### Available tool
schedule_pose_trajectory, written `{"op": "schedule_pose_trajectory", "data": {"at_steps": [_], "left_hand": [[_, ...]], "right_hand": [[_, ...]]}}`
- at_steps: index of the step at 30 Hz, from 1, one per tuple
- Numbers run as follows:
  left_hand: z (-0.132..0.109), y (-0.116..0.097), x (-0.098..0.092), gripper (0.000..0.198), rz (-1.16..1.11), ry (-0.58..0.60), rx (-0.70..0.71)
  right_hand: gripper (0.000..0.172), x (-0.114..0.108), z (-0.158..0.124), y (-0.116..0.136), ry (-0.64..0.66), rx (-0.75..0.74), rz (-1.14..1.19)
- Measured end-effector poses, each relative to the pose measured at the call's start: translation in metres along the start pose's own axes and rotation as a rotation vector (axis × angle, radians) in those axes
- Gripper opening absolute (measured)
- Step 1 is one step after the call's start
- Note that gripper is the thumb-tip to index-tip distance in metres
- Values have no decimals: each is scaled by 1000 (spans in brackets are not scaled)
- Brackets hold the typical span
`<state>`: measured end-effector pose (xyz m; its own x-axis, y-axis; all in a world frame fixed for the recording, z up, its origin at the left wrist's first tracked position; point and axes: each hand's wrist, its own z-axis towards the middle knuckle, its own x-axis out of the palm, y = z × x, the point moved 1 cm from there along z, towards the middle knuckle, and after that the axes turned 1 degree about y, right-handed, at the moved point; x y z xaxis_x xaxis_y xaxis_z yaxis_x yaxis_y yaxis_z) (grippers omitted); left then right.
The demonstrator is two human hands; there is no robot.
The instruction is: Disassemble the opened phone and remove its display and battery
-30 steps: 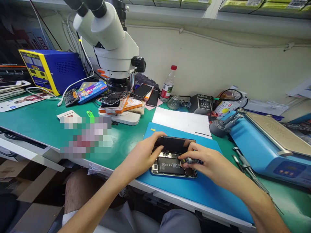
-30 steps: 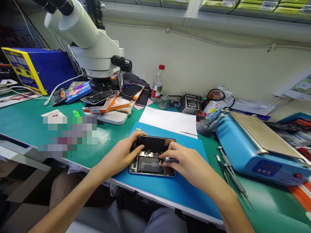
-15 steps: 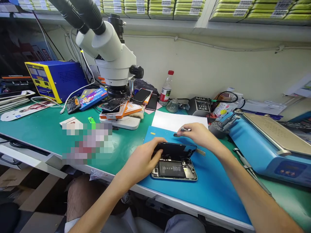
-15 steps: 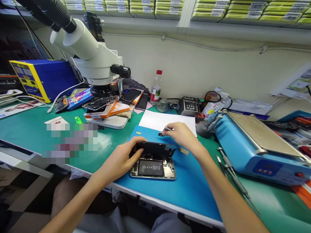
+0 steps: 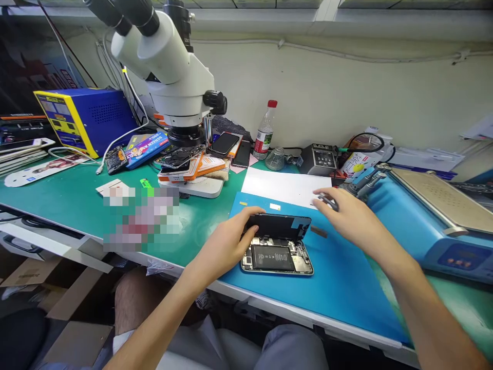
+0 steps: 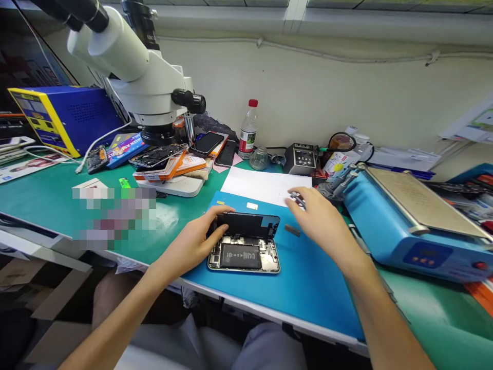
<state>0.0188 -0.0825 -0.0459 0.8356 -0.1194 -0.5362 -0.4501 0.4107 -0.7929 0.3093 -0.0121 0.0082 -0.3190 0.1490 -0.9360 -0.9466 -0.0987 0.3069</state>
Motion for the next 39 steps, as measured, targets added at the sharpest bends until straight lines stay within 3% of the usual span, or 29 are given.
{"op": "schedule_pose_trajectory", "data": {"at_steps": [4,7,10,13,17,21,31,39], "left_hand": [[0,1,0,44,15,0,-6],[0,2,0,52,43,-6,-15],[-1,2,1,57,67,-16,-25],[-1,4,2,55,70,-14,-23],[0,5,3,54,51,-20,2],[1,4,3,53,16,-10,-5],[2,6,3,55,-39,3,28],[3,8,4,54,-32,-7,54]], "right_hand": [[60,7,-52,-32,-46,74,-128],[56,13,-79,-39,-61,18,-281],[47,13,-96,-22,-228,-90,-404],[31,13,-109,15,-366,-151,-214],[23,25,-111,63,6,-305,65],[23,36,-99,82,144,-305,25],[25,35,-85,92,229,-291,-70],[21,30,-79,97,240,-364,-200]]}}
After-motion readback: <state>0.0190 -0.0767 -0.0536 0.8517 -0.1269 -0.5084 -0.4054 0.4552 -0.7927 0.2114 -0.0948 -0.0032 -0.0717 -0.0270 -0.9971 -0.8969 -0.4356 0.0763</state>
